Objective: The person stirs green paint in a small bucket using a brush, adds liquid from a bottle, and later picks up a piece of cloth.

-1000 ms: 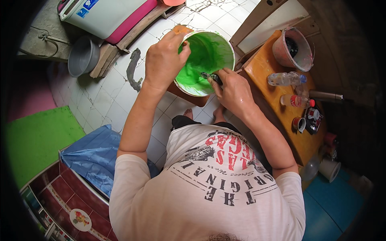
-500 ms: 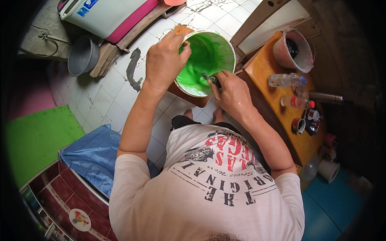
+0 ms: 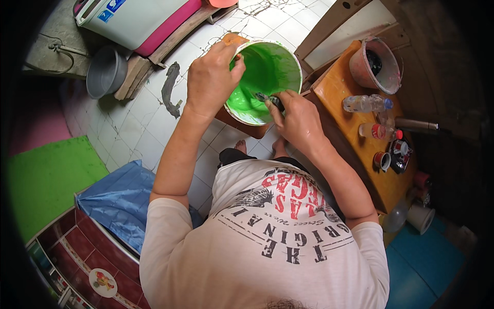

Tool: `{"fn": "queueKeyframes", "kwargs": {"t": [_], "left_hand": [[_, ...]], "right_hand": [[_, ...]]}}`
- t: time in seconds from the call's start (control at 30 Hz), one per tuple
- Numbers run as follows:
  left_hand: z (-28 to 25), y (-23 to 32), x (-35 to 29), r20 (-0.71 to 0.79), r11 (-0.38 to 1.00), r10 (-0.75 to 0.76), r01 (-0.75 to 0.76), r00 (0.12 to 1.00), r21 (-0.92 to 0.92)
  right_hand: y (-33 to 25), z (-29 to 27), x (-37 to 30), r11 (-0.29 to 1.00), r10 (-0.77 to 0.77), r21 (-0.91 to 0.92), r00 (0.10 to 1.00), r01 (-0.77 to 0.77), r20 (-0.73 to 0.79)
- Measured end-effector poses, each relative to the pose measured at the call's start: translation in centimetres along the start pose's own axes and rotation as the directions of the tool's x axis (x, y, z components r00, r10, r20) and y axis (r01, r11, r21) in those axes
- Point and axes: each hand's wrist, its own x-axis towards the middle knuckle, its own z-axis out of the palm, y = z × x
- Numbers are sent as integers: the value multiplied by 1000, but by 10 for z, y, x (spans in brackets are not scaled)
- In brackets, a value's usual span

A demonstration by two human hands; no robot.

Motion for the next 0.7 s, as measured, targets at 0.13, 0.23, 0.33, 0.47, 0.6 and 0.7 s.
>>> {"fn": "queueKeyframes", "kwargs": {"t": [0.13,0.23,0.33,0.47,0.6,0.7], "left_hand": [[-1,-1,0,15,1000,-19,19,1000,-13],[-2,-1,0,20,1000,-18,18,1000,7],[-1,1,0,0,1000,-13,13,1000,-26],[-2,3,0,-5,999,-18,18,1000,-36],[0,2,-1,-1,1000,-22,22,1000,4],[1,4,0,-4,1000,-10,10,1000,18]], "right_hand": [[5,-7,14,997,-30,-72,993,21,-116],[12,-9,20,979,-34,-204,989,5,-141],[13,-4,17,967,-28,-254,995,3,-95],[7,-4,6,986,22,-165,1000,-23,-12],[-2,-4,-1,999,35,-43,998,-33,48],[-7,2,-1,996,37,84,997,-42,61]]}}
